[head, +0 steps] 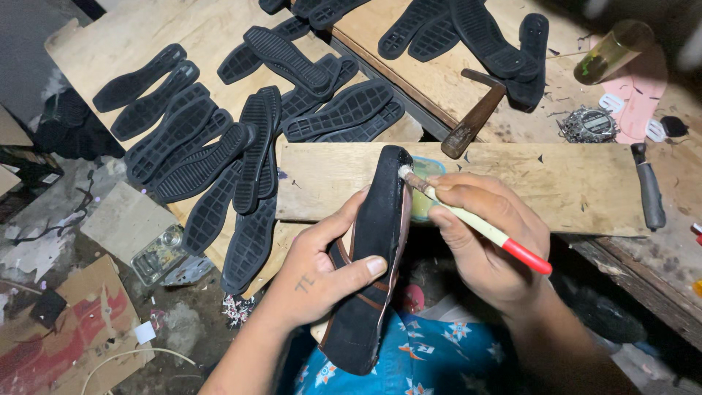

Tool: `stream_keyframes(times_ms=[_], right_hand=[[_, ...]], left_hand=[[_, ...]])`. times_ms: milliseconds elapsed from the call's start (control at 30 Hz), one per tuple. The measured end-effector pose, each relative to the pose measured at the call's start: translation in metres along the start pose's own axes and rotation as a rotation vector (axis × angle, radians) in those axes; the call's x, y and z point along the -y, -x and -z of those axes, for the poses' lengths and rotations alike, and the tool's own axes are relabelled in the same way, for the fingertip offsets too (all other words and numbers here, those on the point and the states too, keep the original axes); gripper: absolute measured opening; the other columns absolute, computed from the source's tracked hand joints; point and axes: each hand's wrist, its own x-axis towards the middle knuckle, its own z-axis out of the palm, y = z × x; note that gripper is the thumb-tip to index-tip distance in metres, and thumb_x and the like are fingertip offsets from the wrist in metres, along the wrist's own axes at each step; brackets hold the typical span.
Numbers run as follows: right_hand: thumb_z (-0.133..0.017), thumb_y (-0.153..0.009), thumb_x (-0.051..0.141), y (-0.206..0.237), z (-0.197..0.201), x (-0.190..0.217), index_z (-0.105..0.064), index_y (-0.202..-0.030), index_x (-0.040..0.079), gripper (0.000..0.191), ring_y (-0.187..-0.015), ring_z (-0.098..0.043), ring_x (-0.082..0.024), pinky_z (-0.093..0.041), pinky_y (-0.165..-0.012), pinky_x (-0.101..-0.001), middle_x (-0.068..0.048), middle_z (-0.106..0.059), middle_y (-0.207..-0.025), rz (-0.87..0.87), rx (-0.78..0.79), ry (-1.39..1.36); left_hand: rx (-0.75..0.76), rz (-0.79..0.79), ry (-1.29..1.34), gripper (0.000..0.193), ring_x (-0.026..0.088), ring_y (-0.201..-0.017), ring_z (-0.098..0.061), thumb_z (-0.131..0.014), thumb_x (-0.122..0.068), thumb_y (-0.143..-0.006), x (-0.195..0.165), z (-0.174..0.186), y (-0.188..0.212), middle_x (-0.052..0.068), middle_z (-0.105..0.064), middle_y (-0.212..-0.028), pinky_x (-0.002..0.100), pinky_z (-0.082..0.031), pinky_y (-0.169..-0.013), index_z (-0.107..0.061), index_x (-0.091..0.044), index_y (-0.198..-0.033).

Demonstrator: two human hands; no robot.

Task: The person holds a black shoe upper in one hand and uses a brush to apply yellowish glue from a small container onto the sole edge of the shoe. They rotate the shoe to coat different sections of the sole perimeter, dipping the brush back into the glue container as needed.

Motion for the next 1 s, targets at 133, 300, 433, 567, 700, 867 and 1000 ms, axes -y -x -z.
stream_keyframes(times_ms=[133, 300, 433, 567, 700, 867, 1000], right_hand=[[-0.074, -0.098, 0.001, 0.002, -0.001, 0.000, -0.063, -0.115, -0.003, 0.020, -0.104, -0.073, -0.028, -0.058, -0.093, -0.0324, -0.020, -0.071, -0.117, 0.006, 0.007, -0.012], [-0.075, -0.097, 0.002, 0.004, -0.001, 0.000, -0.062, -0.114, -0.002, 0.022, -0.103, -0.073, -0.028, -0.058, -0.091, -0.0322, -0.019, -0.071, -0.115, 0.002, 0.022, -0.017], [-0.075, -0.096, 0.002, 0.005, -0.002, 0.002, -0.063, -0.114, -0.002, 0.022, -0.103, -0.073, -0.028, -0.059, -0.090, -0.0316, -0.019, -0.071, -0.116, -0.009, 0.039, -0.039], [-0.075, -0.095, 0.003, 0.007, -0.003, 0.005, -0.063, -0.113, -0.002, 0.022, -0.105, -0.073, -0.028, -0.059, -0.088, -0.0309, -0.020, -0.071, -0.116, -0.026, 0.049, -0.040], [-0.075, -0.095, 0.002, 0.008, -0.004, 0.005, -0.064, -0.113, -0.003, 0.023, -0.104, -0.074, -0.028, -0.059, -0.087, -0.0307, -0.020, -0.071, -0.115, -0.030, 0.057, -0.057], [-0.075, -0.095, 0.002, 0.010, -0.005, 0.006, -0.064, -0.113, -0.003, 0.022, -0.104, -0.074, -0.028, -0.059, -0.087, -0.0306, -0.020, -0.071, -0.116, -0.030, 0.071, -0.071], [-0.075, -0.093, 0.002, 0.012, -0.005, 0.006, -0.064, -0.113, -0.003, 0.023, -0.103, -0.074, -0.028, -0.059, -0.090, -0.0334, -0.021, -0.071, -0.116, -0.029, 0.086, -0.071]], left_hand=[[-0.001, -0.001, -0.023, 0.082, 0.016, -0.130, -0.057, -0.076, -0.017, -0.085, 0.000, 0.001, 0.000, 0.014, -0.062, -0.145, 0.031, -0.043, -0.113, -0.040, 0.004, -0.157], [0.007, -0.011, 0.010, 0.082, 0.017, -0.131, -0.056, -0.075, -0.018, -0.087, 0.001, 0.002, -0.001, 0.015, -0.060, -0.147, 0.032, -0.042, -0.114, -0.039, 0.004, -0.158], [0.011, -0.070, -0.027, 0.081, 0.018, -0.137, -0.053, -0.074, -0.019, -0.089, 0.002, 0.003, -0.002, 0.015, -0.057, -0.151, 0.032, -0.038, -0.118, -0.039, 0.005, -0.158], [0.006, -0.054, 0.021, 0.080, 0.018, -0.136, -0.054, -0.073, -0.019, -0.089, 0.004, 0.003, -0.002, 0.015, -0.058, -0.150, 0.033, -0.039, -0.117, -0.038, 0.005, -0.158], [-0.018, -0.007, 0.047, 0.081, 0.019, -0.130, -0.056, -0.072, -0.018, -0.088, 0.006, 0.003, -0.003, 0.015, -0.059, -0.146, 0.034, -0.043, -0.113, -0.038, 0.003, -0.158], [-0.014, 0.013, 0.121, 0.080, 0.018, -0.120, -0.060, -0.071, -0.017, -0.090, 0.007, 0.002, -0.002, 0.014, -0.062, -0.137, 0.033, -0.048, -0.106, -0.038, 0.002, -0.160], [0.000, -0.021, 0.145, 0.075, 0.016, -0.118, -0.059, -0.070, -0.015, -0.092, 0.008, 0.002, -0.003, 0.012, -0.062, -0.135, 0.031, -0.049, -0.106, -0.041, 0.004, -0.159]])
